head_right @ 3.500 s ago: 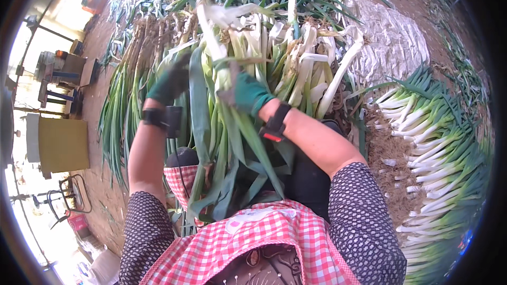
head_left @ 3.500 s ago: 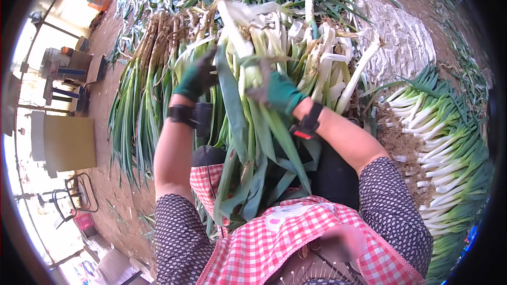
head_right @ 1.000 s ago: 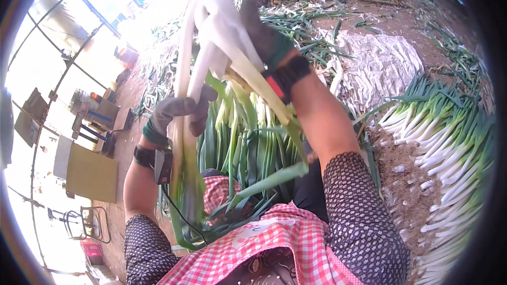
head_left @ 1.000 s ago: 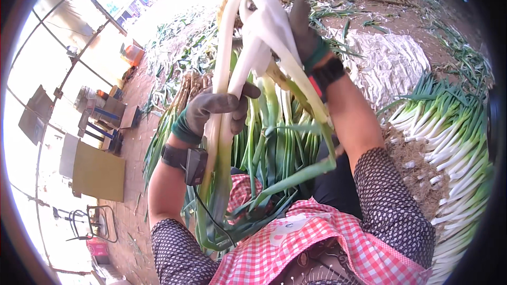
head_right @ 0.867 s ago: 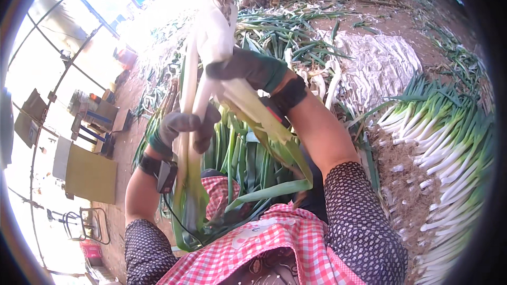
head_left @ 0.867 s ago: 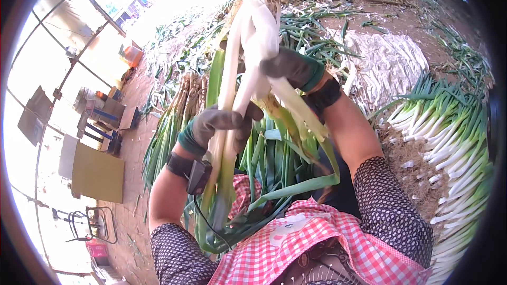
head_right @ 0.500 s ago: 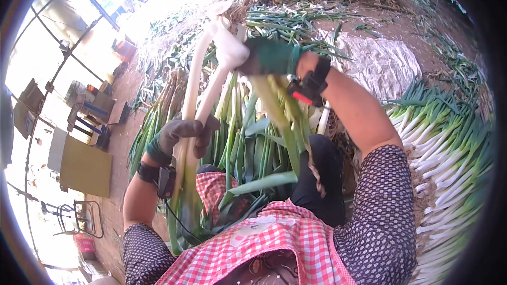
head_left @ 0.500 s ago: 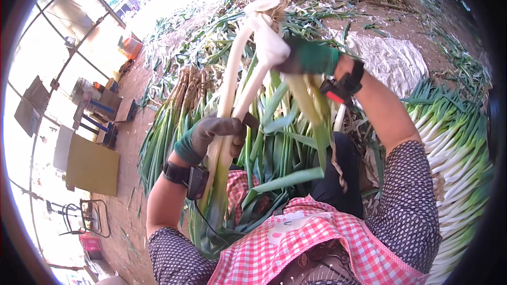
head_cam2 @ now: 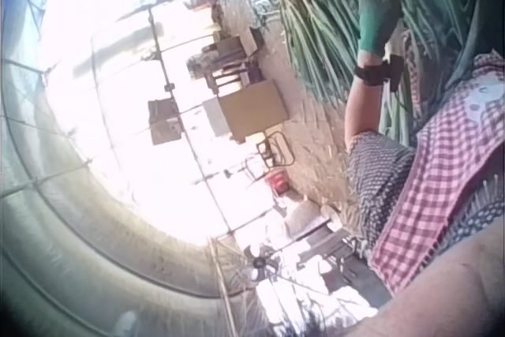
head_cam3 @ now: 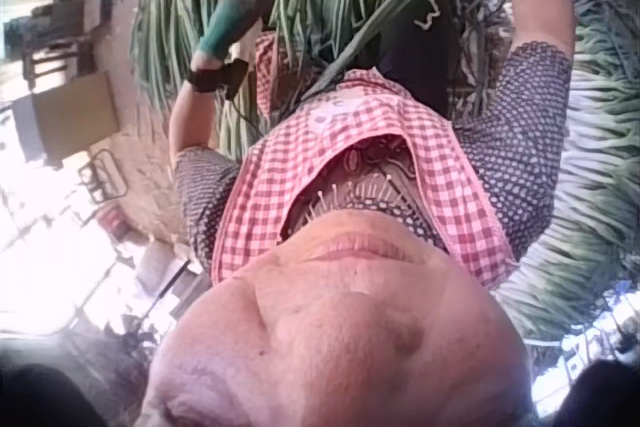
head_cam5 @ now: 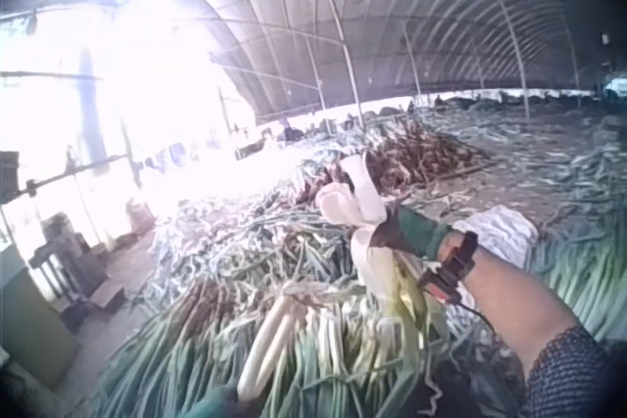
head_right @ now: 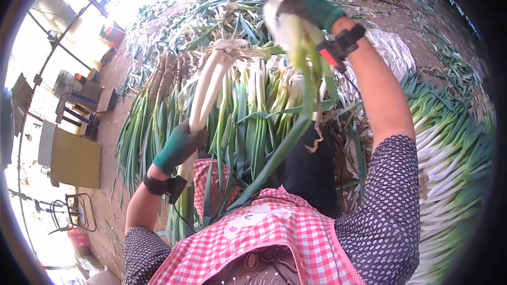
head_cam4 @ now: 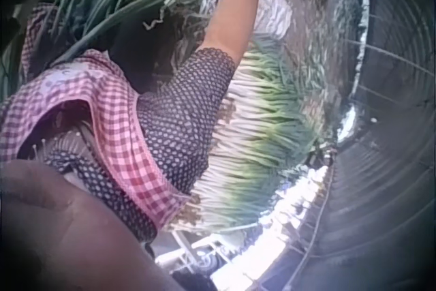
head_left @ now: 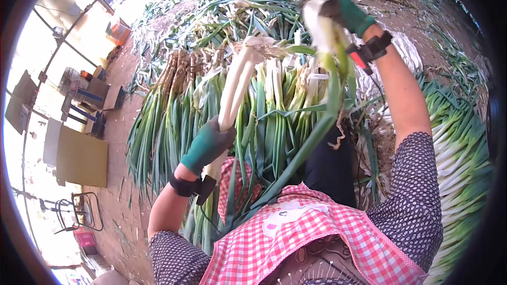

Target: The person trims the green tops and removes outer layers from leeks using a handheld tool, then moves the processed items between piles.

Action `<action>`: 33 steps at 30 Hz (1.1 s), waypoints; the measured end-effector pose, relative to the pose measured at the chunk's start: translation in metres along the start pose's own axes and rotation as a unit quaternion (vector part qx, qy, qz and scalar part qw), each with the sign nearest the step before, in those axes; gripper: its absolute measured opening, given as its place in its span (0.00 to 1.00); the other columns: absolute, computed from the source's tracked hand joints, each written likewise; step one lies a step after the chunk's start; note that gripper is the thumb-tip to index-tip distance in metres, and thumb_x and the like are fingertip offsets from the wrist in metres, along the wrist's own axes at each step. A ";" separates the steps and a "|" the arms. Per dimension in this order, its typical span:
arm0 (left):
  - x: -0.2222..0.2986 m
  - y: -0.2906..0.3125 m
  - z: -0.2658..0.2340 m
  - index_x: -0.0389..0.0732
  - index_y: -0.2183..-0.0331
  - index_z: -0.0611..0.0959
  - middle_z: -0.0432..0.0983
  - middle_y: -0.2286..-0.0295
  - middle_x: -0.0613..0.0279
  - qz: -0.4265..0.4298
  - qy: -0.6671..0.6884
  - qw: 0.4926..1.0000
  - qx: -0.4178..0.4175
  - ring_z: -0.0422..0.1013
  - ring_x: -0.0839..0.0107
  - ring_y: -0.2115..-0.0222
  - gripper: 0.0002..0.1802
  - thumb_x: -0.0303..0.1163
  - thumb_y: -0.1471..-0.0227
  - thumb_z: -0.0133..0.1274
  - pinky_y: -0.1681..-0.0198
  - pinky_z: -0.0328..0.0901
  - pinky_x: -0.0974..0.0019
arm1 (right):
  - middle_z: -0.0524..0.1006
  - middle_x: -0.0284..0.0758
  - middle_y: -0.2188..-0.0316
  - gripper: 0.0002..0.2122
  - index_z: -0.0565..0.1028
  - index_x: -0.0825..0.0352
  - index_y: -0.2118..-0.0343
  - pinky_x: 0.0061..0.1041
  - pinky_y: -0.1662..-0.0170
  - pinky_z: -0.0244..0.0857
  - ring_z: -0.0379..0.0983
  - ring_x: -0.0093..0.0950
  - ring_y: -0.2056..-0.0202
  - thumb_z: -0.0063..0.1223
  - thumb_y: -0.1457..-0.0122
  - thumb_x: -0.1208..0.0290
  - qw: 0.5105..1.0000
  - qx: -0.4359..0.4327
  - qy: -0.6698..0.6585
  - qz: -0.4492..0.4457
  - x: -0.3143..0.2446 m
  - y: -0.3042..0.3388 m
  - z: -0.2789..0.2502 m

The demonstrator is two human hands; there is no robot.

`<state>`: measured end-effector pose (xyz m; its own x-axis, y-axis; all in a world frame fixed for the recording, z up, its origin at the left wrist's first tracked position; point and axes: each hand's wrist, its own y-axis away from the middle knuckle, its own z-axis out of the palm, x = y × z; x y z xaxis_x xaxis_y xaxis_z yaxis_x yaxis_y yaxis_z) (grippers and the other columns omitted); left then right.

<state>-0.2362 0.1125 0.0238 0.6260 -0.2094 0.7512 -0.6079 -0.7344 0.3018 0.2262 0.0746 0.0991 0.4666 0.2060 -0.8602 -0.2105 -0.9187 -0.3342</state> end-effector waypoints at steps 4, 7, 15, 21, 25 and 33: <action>0.008 0.005 0.037 0.37 0.63 0.77 0.79 0.73 0.37 0.078 -0.252 0.954 0.140 0.79 0.42 0.71 0.11 0.34 0.46 0.54 0.68 0.72 0.43 | 0.84 0.33 0.66 0.20 0.83 0.66 0.55 0.28 0.54 0.71 0.79 0.26 0.63 0.67 0.45 0.55 0.980 -0.151 0.125 0.029 -0.031 0.004 0.087; 0.002 0.004 0.058 0.38 0.62 0.75 0.79 0.73 0.40 0.122 -0.302 0.929 0.174 0.79 0.42 0.71 0.10 0.32 0.45 0.54 0.70 0.72 0.43 | 0.84 0.38 0.65 0.25 0.83 0.62 0.54 0.34 0.56 0.72 0.80 0.32 0.63 0.64 0.45 0.45 0.954 -0.241 0.177 -0.035 -0.003 0.001 0.133; -0.010 -0.008 0.045 0.39 0.60 0.75 0.79 0.74 0.41 0.124 -0.230 0.951 0.167 0.77 0.37 0.72 0.12 0.34 0.43 0.54 0.70 0.69 0.40 | 0.84 0.43 0.62 0.16 0.83 0.52 0.53 0.38 0.53 0.75 0.83 0.41 0.60 0.58 0.41 0.55 0.978 0.076 0.184 0.054 0.066 -0.015 0.153; 0.003 -0.004 0.035 0.39 0.60 0.75 0.78 0.75 0.38 0.115 -0.226 0.956 0.149 0.76 0.35 0.72 0.12 0.35 0.42 0.54 0.69 0.68 0.39 | 0.85 0.40 0.65 0.17 0.83 0.63 0.54 0.34 0.57 0.73 0.82 0.34 0.63 0.62 0.43 0.60 0.959 0.203 0.116 0.162 0.103 -0.036 0.073; -0.027 -0.005 0.033 0.38 0.59 0.75 0.79 0.76 0.38 0.093 -0.194 0.964 0.155 0.77 0.36 0.73 0.14 0.35 0.45 0.54 0.69 0.70 0.38 | 0.83 0.34 0.56 0.27 0.78 0.67 0.46 0.28 0.45 0.66 0.77 0.28 0.55 0.73 0.48 0.62 0.988 -0.015 -0.094 0.123 0.090 -0.016 0.099; -0.039 -0.017 0.030 0.36 0.58 0.77 0.79 0.74 0.38 0.070 -0.035 0.993 0.085 0.78 0.39 0.72 0.17 0.37 0.47 0.55 0.67 0.70 0.43 | 0.81 0.28 0.62 0.24 0.79 0.63 0.49 0.26 0.61 0.71 0.75 0.21 0.65 0.73 0.47 0.59 0.968 -0.147 -0.183 0.093 0.122 0.011 0.173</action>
<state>-0.2354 0.1137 -0.0279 0.5767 -0.3572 0.7347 -0.6043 -0.7918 0.0894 0.1322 0.1481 -0.0761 0.0979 0.0834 -0.9917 0.0173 -0.9965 -0.0821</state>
